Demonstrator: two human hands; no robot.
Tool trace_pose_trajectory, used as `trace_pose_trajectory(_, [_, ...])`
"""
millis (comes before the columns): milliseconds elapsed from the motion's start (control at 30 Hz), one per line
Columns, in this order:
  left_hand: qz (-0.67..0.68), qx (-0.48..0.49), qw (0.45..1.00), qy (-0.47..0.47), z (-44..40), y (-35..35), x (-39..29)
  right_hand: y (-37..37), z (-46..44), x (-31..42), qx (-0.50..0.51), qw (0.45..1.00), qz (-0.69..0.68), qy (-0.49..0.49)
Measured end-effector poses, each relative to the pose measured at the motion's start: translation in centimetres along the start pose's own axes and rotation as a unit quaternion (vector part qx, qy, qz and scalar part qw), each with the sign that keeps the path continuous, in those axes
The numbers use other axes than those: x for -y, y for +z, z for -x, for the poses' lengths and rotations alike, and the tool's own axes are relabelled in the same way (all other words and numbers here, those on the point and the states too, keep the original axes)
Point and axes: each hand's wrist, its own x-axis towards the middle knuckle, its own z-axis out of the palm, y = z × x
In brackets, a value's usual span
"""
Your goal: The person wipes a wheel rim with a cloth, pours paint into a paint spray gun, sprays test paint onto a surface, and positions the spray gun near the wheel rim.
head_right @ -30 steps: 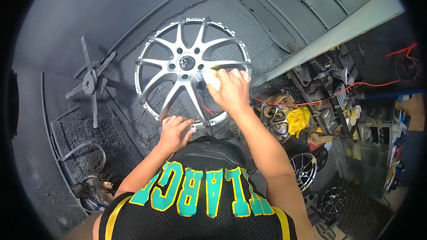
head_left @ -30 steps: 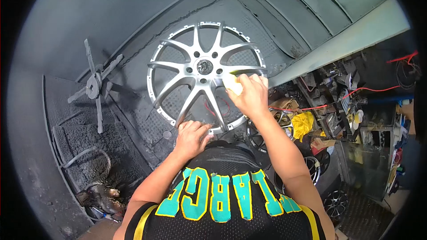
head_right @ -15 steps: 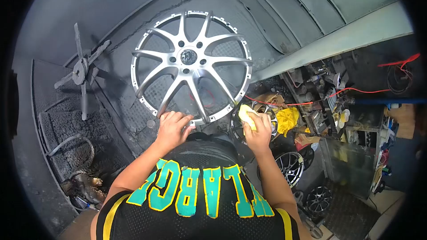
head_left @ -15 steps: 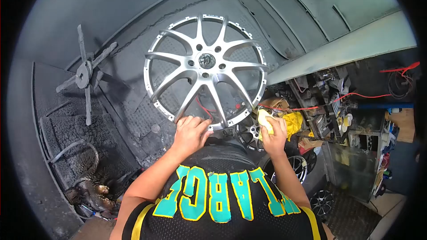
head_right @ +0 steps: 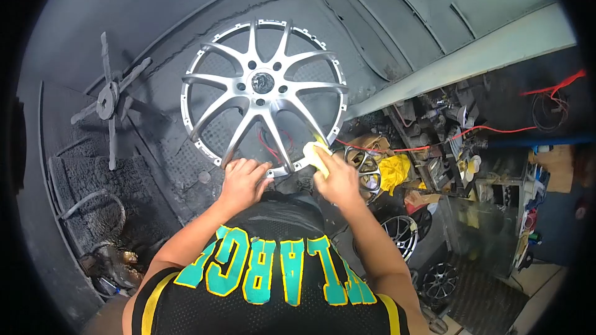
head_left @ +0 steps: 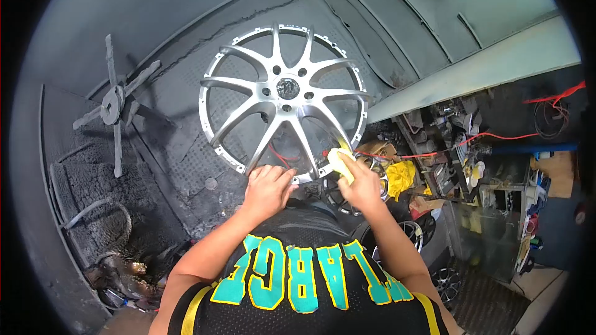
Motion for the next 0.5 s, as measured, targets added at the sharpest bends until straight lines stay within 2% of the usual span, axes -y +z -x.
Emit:
trace_pose_trajectory(67, [-0.002,0.002,1.000,-0.006,0.2,-0.2,-0.1,-0.6,-0.2,1.8,0.126,0.986,-0.077,0.075])
trace_pose_trajectory(100, [-0.002,0.009,1.000,-0.010,0.2,-0.3,0.0,-1.1,-1.2,3.5,0.136,0.967,-0.208,0.050])
trace_pose_trajectory(133, [-0.001,0.004,1.000,-0.008,0.1,-0.4,0.2,-0.8,-2.3,4.2,0.135,0.964,-0.225,0.051])
trace_pose_trajectory(200, [0.002,0.004,1.000,-0.006,0.3,-0.3,0.1,-0.7,-5.3,6.8,0.045,0.960,-0.272,0.059])
trace_pose_trajectory(267, [-0.006,0.009,1.000,-0.007,0.3,-0.2,0.1,0.3,-8.2,7.4,0.104,0.962,-0.248,0.038])
trace_pose_trajectory(300, [-0.013,0.021,1.000,-0.014,0.3,-0.2,0.0,0.6,-9.0,7.9,0.126,0.983,-0.130,0.030])
trace_pose_trajectory(333, [-0.020,0.032,0.999,-0.020,0.3,-0.4,0.0,0.5,-8.7,8.2,0.122,0.984,-0.129,0.026])
trace_pose_trajectory(400, [-0.014,0.013,1.000,-0.015,0.0,-0.8,0.1,0.6,-6.3,8.8,0.098,0.993,0.055,-0.020])
trace_pose_trajectory(467, [0.009,-0.003,1.000,-0.010,0.5,-1.1,0.5,1.3,-3.1,8.0,0.087,0.994,0.059,-0.043])
trace_pose_trajectory(500, [0.008,0.010,1.000,-0.013,0.8,-1.4,0.9,1.2,-1.5,7.6,0.113,0.991,0.059,-0.053])
